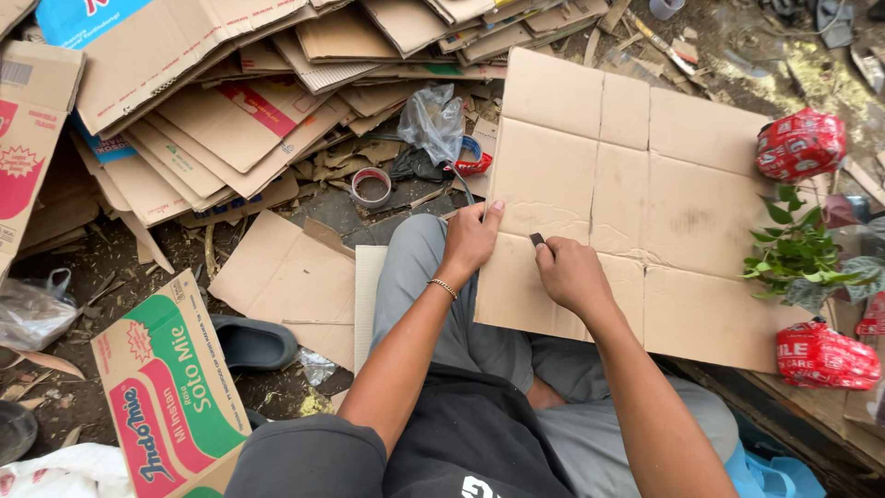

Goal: The person uses a utility knife to cut a large piece of cardboard into a grid pattern. They then fold the cardboard along the cut lines to form a box-like structure and place two wrapped items inside.

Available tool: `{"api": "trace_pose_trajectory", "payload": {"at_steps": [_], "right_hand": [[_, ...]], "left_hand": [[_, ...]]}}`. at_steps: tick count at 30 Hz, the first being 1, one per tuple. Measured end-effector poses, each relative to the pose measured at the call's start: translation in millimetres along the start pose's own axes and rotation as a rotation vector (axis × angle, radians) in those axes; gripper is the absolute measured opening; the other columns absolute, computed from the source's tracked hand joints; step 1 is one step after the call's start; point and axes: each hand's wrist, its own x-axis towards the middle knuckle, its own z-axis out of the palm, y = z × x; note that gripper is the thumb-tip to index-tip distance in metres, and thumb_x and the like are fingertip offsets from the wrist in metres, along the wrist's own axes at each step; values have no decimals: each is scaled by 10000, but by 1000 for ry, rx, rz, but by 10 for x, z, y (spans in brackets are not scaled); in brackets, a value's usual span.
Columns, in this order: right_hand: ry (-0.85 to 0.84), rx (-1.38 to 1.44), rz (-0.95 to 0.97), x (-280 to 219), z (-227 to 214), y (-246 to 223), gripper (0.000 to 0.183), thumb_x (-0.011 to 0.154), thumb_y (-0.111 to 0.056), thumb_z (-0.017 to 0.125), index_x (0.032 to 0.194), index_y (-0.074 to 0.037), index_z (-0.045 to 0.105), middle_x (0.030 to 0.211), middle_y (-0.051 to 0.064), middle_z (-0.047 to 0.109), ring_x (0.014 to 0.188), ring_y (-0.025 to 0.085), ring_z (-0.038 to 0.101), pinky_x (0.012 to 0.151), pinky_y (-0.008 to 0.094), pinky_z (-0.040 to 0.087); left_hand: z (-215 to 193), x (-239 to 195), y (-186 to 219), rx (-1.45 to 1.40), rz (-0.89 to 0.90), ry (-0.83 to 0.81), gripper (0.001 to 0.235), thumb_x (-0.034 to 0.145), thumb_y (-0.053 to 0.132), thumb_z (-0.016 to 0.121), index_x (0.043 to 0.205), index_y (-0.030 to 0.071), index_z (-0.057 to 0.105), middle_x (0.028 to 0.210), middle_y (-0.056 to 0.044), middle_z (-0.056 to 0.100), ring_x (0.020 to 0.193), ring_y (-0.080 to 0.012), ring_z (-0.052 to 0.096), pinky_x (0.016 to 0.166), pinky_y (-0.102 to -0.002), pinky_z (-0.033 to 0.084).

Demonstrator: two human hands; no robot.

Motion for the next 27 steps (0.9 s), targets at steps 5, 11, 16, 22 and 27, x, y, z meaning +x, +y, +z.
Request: {"api": "trace_pose_trajectory", "payload": {"at_steps": [5, 11, 16, 22, 27], "right_hand": [[-40, -41, 21, 72, 43, 48, 361, 963, -292, 532, 916, 7, 729, 916, 302, 693, 905, 500, 651, 873, 552, 501], [-99, -48, -39, 321, 112, 142, 373, 928, -267, 526, 856, 32, 736, 890, 327, 683, 880, 504, 665, 885, 535, 518], [-125, -91, -70, 70, 114, 155, 408, 955, -289, 514, 843, 41, 728, 867, 321, 689, 867, 493, 677, 876, 530, 526], [-21, 48, 46, -592, -115, 55, 358, 949, -291, 570, 855, 20, 718, 842, 291, 686, 843, 491, 651, 763, 546, 507], [121, 111, 94, -176, -512, 47, 376, 979, -315, 568, 864, 21, 690, 808, 280, 679, 775, 463, 651, 710, 512, 509]], "left_hand": [[-20, -7, 40, 45, 18, 16, 458, 985, 430, 575, 863, 13, 719, 724, -225, 681, 716, -386, 683, 668, -441, 514], [-15, -31, 16, 6, 28, 15, 462, 992, 422, 554, 829, 11, 684, 684, -217, 658, 673, -387, 671, 652, -452, 501], [-5, -19, 26, -14, 6, 55, 498, 988, 414, 570, 745, -17, 627, 656, -225, 637, 641, -400, 641, 629, -471, 482], [-43, 5, 25, 0, 21, 12, 454, 911, 454, 630, 796, 18, 688, 694, -185, 685, 665, -335, 690, 650, -430, 524], [-103, 278, 41, 51, -54, 49, 466, 822, 464, 757, 889, 5, 702, 759, -124, 733, 715, -264, 726, 685, -379, 570]]}}
